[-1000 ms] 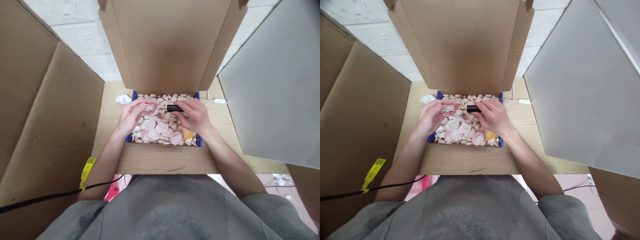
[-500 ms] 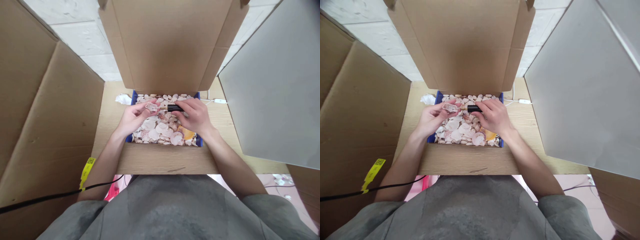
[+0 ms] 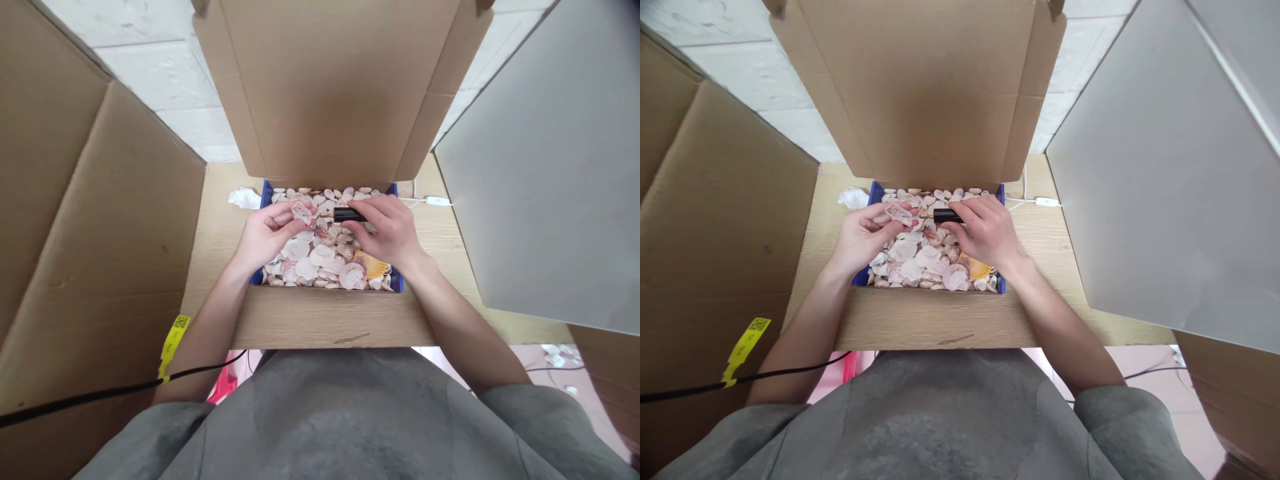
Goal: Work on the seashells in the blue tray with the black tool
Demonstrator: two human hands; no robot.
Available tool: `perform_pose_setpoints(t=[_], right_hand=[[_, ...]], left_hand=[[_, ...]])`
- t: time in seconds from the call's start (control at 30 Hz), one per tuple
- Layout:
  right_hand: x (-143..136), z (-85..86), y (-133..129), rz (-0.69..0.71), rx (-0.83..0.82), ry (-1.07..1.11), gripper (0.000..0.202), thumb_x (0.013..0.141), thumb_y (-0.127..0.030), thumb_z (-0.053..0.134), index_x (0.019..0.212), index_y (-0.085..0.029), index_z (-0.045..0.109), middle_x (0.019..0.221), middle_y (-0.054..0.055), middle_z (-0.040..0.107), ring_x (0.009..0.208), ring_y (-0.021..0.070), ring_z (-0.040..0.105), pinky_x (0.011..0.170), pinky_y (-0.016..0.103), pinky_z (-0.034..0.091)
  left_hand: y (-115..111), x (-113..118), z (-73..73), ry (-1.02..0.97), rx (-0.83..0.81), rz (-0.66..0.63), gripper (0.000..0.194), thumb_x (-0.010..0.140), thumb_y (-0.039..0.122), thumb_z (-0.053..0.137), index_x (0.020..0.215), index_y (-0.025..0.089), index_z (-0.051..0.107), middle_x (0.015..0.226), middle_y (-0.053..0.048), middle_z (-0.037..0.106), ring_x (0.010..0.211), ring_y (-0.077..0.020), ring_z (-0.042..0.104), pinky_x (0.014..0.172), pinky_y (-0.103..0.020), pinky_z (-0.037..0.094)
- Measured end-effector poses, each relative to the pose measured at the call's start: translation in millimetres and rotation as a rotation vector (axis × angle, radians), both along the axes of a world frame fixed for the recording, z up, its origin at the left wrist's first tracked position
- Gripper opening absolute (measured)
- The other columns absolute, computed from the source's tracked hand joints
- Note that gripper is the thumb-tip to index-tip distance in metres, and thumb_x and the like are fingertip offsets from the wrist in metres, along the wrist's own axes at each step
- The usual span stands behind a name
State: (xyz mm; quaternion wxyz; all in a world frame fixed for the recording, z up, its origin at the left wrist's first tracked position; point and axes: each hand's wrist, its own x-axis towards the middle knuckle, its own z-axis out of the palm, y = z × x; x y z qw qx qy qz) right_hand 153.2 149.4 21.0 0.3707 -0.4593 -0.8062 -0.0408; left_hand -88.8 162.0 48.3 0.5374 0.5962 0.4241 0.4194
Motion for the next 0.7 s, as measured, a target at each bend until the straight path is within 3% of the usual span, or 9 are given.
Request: perform_pose_setpoints(t=[0.2,0.7], right_hand=[[0.4,-0.9,1.4,0.013,0.074,-0.027,0.029,0.088,-0.041,0.061,0.107,-0.020,0.066,0.097,0.006,0.073,0.085,0.0188,0.063,0.076,0.033,0.046],[0.8,1.6,3.5,-0.001,0.022,-0.013,0.027,0.092,-0.035,0.055,0.117,-0.027,0.061,0.109,0.004,0.070,0.100,0.0203,0.061,0.088,0.040,0.041]], left_hand=[[0.5,-0.3,-0.9,0.025,-0.002,-0.036,0.028,0.078,0.029,0.074,0.104,0.017,0.075,0.111,-0.009,0.074,0.100,-0.0242,0.070,0.094,-0.039,0.055],[-1.7,3.3,1.6,0.048,0.042,-0.080,0.026,0.080,0.034,0.073,0.102,0.020,0.077,0.102,-0.006,0.076,0.090,-0.0229,0.072,0.084,-0.035,0.059]])
